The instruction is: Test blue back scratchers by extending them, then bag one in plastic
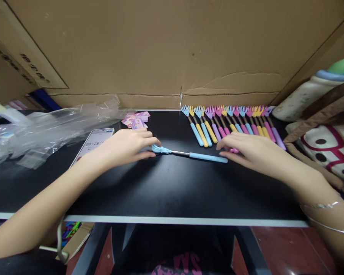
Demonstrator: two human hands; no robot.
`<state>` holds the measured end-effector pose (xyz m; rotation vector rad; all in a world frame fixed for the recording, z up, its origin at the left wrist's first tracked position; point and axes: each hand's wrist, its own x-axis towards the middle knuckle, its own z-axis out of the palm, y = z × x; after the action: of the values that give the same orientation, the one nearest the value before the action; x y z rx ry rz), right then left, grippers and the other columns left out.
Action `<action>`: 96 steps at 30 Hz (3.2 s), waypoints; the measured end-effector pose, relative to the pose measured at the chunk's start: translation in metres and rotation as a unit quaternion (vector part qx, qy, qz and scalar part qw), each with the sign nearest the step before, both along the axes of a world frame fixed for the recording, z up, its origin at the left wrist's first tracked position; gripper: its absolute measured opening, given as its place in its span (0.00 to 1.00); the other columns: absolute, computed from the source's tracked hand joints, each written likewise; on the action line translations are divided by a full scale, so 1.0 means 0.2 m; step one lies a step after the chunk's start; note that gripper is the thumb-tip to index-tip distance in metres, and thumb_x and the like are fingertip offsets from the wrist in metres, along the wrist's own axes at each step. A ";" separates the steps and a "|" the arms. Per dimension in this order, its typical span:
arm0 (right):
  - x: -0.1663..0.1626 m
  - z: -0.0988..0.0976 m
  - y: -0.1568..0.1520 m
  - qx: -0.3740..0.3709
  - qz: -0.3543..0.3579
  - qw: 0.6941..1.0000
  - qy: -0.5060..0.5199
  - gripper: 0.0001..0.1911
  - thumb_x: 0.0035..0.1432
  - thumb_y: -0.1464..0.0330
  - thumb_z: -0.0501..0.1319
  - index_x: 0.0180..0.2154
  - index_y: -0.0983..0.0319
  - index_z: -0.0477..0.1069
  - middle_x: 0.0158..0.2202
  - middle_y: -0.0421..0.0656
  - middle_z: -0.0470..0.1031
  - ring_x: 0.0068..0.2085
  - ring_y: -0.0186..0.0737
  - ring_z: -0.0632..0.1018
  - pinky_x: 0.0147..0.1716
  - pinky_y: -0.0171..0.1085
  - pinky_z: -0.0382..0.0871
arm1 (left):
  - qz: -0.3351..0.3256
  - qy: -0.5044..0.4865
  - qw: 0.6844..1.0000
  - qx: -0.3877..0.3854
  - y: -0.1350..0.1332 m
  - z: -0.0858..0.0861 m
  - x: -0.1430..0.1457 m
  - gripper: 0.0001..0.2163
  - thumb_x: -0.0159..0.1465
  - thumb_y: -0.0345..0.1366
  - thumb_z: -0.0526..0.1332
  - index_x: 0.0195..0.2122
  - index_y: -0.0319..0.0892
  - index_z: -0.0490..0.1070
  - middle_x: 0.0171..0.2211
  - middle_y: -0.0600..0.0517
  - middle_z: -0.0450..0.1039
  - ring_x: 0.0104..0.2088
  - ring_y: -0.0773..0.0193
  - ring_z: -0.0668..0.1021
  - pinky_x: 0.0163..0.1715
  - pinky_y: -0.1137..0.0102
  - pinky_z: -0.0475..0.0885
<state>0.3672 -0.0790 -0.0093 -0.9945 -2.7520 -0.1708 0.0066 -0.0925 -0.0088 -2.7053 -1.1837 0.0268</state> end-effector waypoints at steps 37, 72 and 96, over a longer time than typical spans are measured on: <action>-0.20 -0.14 -0.05 0.053 0.115 0.991 0.033 0.05 0.64 0.70 0.54 0.37 0.61 0.68 0.33 0.42 0.75 0.33 0.37 0.74 0.34 0.36 0.63 | -0.104 -0.056 0.993 0.015 -0.01 -0.09 0.09 0.14 0.65 0.44 0.63 0.47 0.43 0.67 0.41 0.52 0.75 0.37 0.61 0.77 0.42 0.66 0.65; -0.42 -0.02 -0.01 0.216 -0.001 0.976 -0.005 0.19 0.70 0.61 0.49 0.33 0.61 0.73 0.22 0.40 0.74 0.22 0.33 0.71 0.24 0.36 0.47 | -0.086 -0.067 0.965 0.240 0.02 0.03 0.22 0.17 0.71 0.44 0.50 0.30 0.42 0.70 0.22 0.53 0.72 0.24 0.64 0.75 0.21 0.70 0.52; 0.53 0.09 0.26 0.279 -0.125 0.950 -0.059 0.26 0.65 0.50 0.52 0.29 0.60 0.77 0.25 0.48 0.77 0.26 0.32 0.70 0.26 0.37 0.54 | 0.091 0.020 0.955 0.283 0.07 0.10 -0.39 0.18 0.73 0.45 0.45 0.30 0.45 0.65 0.26 0.55 0.70 0.30 0.65 0.69 0.28 0.68 0.59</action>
<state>0.4727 -0.0275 0.0096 -1.1751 -2.4234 -1.0129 -0.0715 -0.0784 0.0107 -2.0874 -1.2001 -0.2000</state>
